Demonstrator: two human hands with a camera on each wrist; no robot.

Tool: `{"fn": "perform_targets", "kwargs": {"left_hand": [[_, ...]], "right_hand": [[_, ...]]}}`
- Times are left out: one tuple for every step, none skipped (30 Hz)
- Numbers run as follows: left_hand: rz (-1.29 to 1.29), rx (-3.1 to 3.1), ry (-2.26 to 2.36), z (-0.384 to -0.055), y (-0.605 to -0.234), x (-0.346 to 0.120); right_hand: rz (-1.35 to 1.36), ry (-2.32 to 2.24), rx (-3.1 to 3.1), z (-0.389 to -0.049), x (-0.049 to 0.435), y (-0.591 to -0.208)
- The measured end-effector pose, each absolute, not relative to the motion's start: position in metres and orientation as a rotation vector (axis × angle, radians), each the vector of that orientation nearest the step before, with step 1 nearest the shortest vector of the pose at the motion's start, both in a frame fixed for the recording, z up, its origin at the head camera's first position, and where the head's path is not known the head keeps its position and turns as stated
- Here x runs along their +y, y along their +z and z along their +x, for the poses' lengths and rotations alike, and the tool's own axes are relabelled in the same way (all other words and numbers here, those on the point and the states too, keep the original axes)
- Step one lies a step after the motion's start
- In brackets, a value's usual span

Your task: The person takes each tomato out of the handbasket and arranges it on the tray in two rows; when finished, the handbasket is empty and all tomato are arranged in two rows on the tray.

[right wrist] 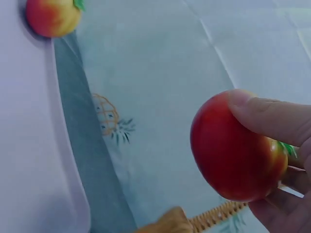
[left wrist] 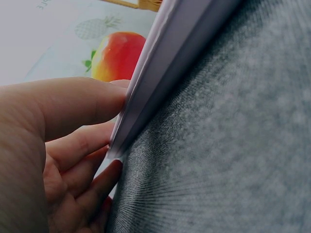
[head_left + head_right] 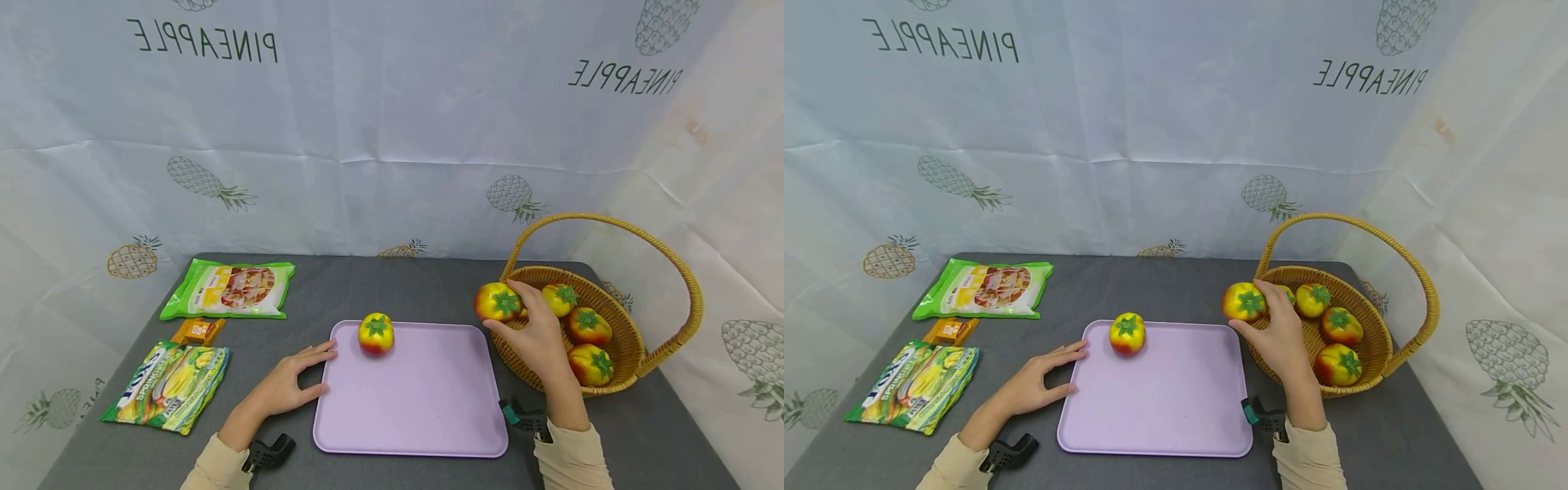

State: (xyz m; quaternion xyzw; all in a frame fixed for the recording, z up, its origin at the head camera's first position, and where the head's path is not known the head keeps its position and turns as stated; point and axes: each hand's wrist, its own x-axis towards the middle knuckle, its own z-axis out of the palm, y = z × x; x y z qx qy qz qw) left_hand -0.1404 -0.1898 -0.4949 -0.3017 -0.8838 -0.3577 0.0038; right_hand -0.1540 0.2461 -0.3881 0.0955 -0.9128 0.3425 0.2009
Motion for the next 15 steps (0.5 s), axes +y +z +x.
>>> {"fn": "perform_targets", "kwargs": {"left_hand": [[-0.946, -2.768, -1.126, -0.14, -0.495, -0.19], [-0.947, -2.767, -1.125, -0.14, -0.495, -0.19], [-0.949, -2.767, -1.122, -0.14, -0.495, -0.189], [-0.951, -2.764, -1.125, -0.141, -0.495, -0.189], [-0.955, -2.761, -1.123, -0.141, -0.495, -0.189], [-0.956, -2.759, -1.129, -0.141, -0.495, -0.189], [-0.957, -2.758, -1.13, -0.141, -0.495, -0.189], [-0.958, -2.756, -1.129, -0.141, -0.495, -0.189], [-0.96, -2.754, -1.13, -0.141, -0.495, -0.189], [-0.961, -2.751, -1.132, -0.141, -0.495, -0.189], [-0.961, -2.751, -1.13, -0.141, -0.495, -0.189], [-0.96, -2.754, -1.125, -0.141, -0.495, -0.19], [-0.956, -2.758, -1.128, -0.141, -0.495, -0.19], [-0.953, -2.763, -1.131, -0.141, -0.495, -0.19], [-0.948, -2.768, -1.135, -0.141, -0.495, -0.19]], "right_hand": [[0.281, 0.959, -2.548, -0.155, 0.243, -0.39], [0.292, 0.968, -2.551, -0.155, 0.24, -0.391], [0.303, 0.978, -2.554, -0.156, 0.237, -0.393], [0.311, 0.988, -2.561, -0.156, 0.234, -0.394], [0.324, 1.0, -2.565, -0.157, 0.231, -0.395], [0.338, 1.015, -2.568, -0.157, 0.228, -0.396], [0.355, 1.029, -2.571, -0.158, 0.225, -0.397], [0.375, 1.04, -2.573, -0.159, 0.223, -0.398], [0.397, 1.05, -2.573, -0.16, 0.22, -0.4], [0.415, 1.066, -2.575, -0.16, 0.217, -0.402], [0.434, 1.085, -2.575, -0.161, 0.215, -0.404], [0.449, 1.098, -2.58, -0.161, 0.213, -0.406], [0.468, 1.12, -2.583, -0.162, 0.21, -0.408], [0.485, 1.139, -2.587, -0.162, 0.207, -0.411], [0.5, 1.162, -2.593, -0.163, 0.204, -0.413]]}}
